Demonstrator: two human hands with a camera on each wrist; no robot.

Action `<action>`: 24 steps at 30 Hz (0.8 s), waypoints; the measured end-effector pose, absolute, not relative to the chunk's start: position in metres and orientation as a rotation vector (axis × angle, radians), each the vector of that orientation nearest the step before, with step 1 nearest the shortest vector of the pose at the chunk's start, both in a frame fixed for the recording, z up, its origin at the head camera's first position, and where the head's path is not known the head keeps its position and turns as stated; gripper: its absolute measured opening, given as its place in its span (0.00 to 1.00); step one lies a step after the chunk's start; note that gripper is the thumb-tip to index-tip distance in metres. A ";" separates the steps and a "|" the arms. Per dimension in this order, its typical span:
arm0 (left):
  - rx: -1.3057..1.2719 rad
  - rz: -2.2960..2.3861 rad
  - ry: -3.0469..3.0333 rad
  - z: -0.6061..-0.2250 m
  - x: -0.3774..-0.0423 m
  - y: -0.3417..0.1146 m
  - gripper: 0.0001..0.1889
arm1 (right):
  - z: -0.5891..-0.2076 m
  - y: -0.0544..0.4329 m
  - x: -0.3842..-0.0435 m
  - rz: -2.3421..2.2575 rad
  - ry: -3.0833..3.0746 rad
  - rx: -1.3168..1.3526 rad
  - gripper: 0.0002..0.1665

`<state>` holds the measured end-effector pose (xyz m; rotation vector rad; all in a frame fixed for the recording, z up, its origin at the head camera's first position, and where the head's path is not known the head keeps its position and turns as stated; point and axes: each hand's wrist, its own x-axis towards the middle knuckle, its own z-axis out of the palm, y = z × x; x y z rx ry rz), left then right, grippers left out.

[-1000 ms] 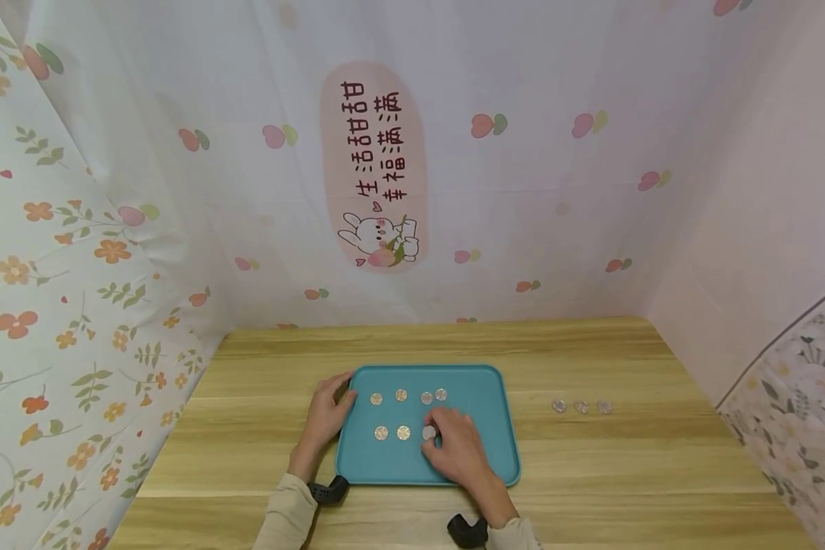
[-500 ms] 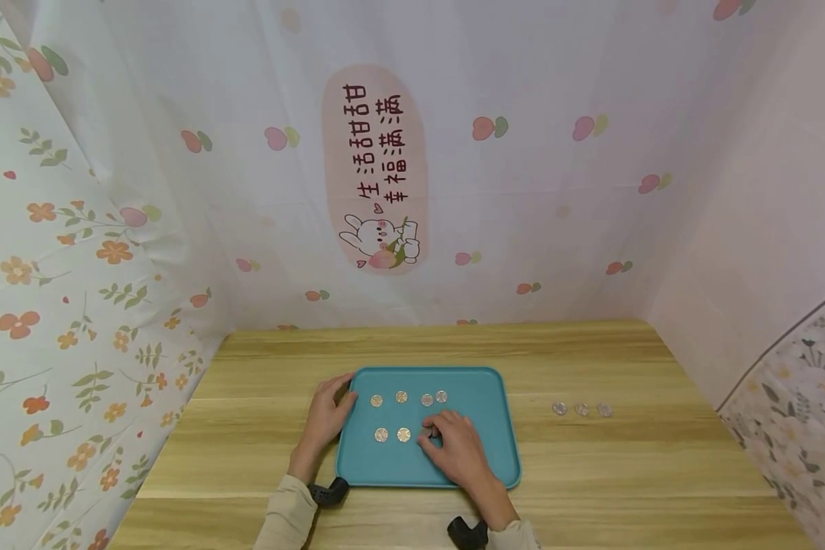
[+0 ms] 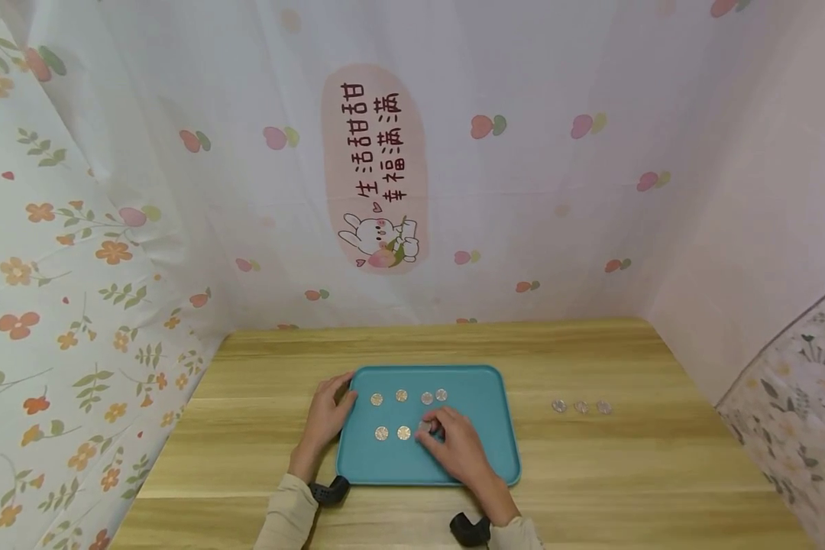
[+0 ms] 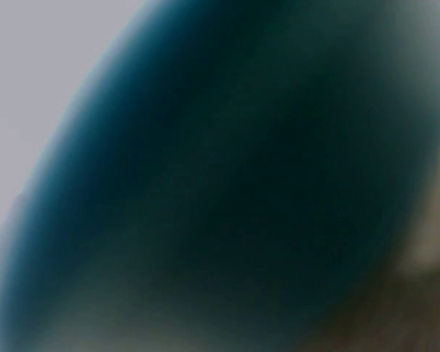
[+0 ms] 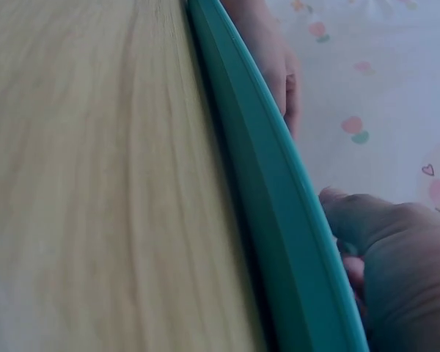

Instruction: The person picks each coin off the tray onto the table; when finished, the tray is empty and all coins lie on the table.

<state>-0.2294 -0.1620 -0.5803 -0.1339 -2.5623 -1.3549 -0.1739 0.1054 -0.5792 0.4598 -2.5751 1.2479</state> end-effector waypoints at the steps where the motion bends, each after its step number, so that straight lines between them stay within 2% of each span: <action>1: -0.133 -1.355 -2.561 -0.580 -0.230 -0.162 0.22 | -0.578 0.106 -0.174 1.278 -2.569 0.455 0.12; 6: -0.132 -1.351 -2.560 -0.580 -0.231 -0.162 0.22 | -0.574 0.113 -0.173 1.377 -2.513 0.419 0.13; 15: -0.122 -1.349 -2.562 -0.582 -0.231 -0.163 0.22 | -0.568 0.148 -0.176 1.284 -2.408 0.432 0.14; 24: -0.131 -1.339 -2.560 -0.583 -0.233 -0.163 0.22 | -0.569 0.204 -0.184 1.224 -2.401 0.193 0.14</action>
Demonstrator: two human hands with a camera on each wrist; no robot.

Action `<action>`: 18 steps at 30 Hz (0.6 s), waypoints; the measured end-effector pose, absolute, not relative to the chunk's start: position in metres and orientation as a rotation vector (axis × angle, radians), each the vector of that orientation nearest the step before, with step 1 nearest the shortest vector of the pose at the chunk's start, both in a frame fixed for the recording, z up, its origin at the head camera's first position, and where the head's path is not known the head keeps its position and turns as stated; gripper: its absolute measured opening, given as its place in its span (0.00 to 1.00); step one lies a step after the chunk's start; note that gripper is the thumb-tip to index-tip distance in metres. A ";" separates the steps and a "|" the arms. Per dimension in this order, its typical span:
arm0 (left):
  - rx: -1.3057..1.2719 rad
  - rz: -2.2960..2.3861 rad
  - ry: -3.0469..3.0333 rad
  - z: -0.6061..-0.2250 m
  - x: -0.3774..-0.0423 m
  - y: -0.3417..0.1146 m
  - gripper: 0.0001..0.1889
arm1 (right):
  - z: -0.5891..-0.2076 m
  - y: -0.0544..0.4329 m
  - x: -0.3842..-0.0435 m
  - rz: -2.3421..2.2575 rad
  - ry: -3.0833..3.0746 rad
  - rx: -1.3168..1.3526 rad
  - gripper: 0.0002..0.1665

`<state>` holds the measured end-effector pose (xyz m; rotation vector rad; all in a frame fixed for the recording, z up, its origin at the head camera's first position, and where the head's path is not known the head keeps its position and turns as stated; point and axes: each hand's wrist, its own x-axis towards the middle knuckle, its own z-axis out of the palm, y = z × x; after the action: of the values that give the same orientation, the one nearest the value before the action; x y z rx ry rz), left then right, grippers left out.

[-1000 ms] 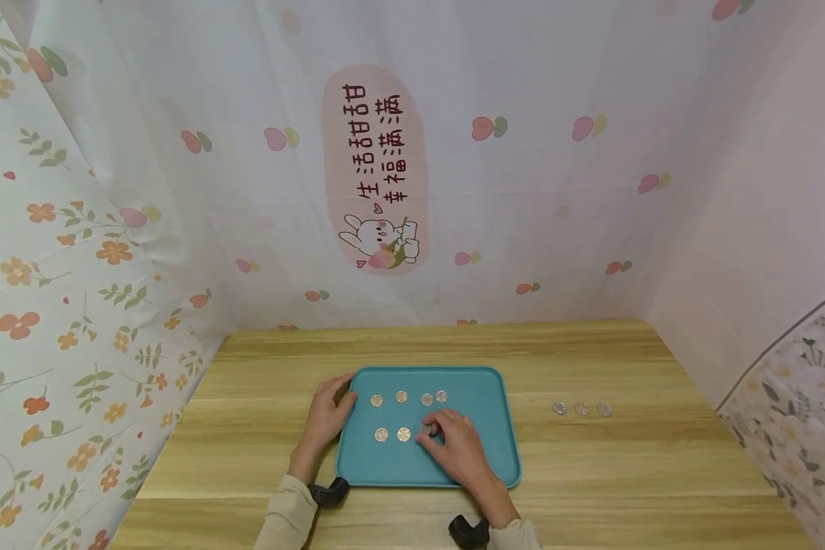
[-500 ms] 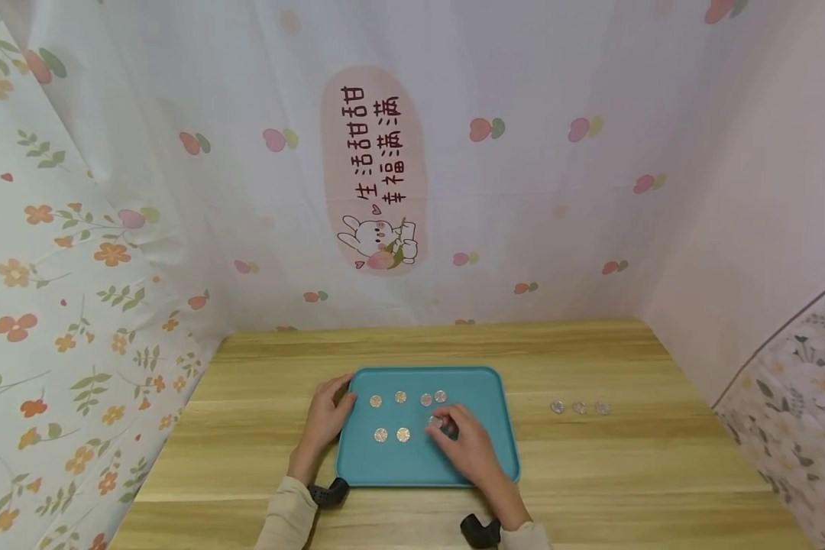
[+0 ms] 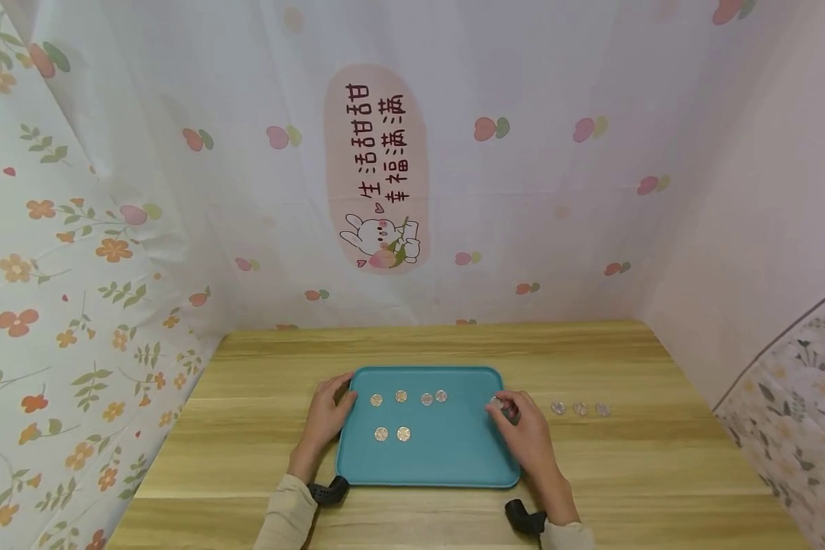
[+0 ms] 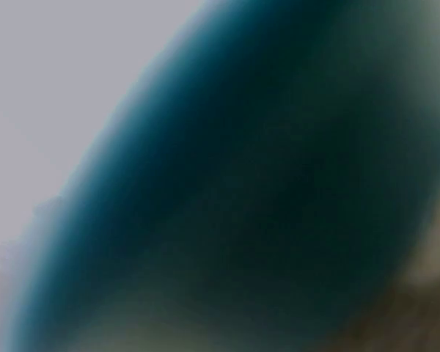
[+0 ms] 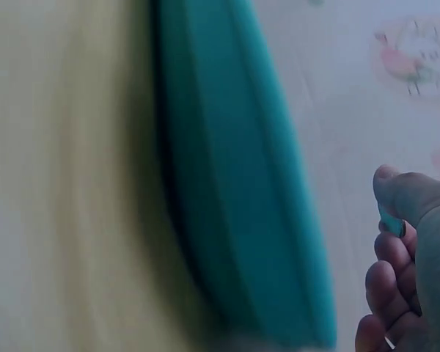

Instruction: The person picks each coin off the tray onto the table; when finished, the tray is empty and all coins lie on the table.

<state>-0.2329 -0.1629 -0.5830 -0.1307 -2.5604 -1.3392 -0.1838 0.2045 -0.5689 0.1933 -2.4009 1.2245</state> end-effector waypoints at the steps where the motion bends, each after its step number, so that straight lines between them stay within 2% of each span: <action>1: -0.132 -1.341 -2.561 -0.583 -0.233 -0.163 0.22 | -0.570 0.210 -0.184 1.239 -2.395 0.161 0.14; 8: -0.136 -1.340 -2.571 -0.582 -0.231 -0.163 0.22 | -0.583 0.242 -0.190 1.149 -2.393 -0.057 0.16; 18: -0.119 -1.342 -2.580 -0.580 -0.232 -0.163 0.22 | -0.586 0.252 -0.191 0.834 -2.501 0.049 0.14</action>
<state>-0.2315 -0.1630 -0.5796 -0.1194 -2.5799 -1.3423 -0.1914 0.2517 -0.5859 0.0490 -2.5015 0.8342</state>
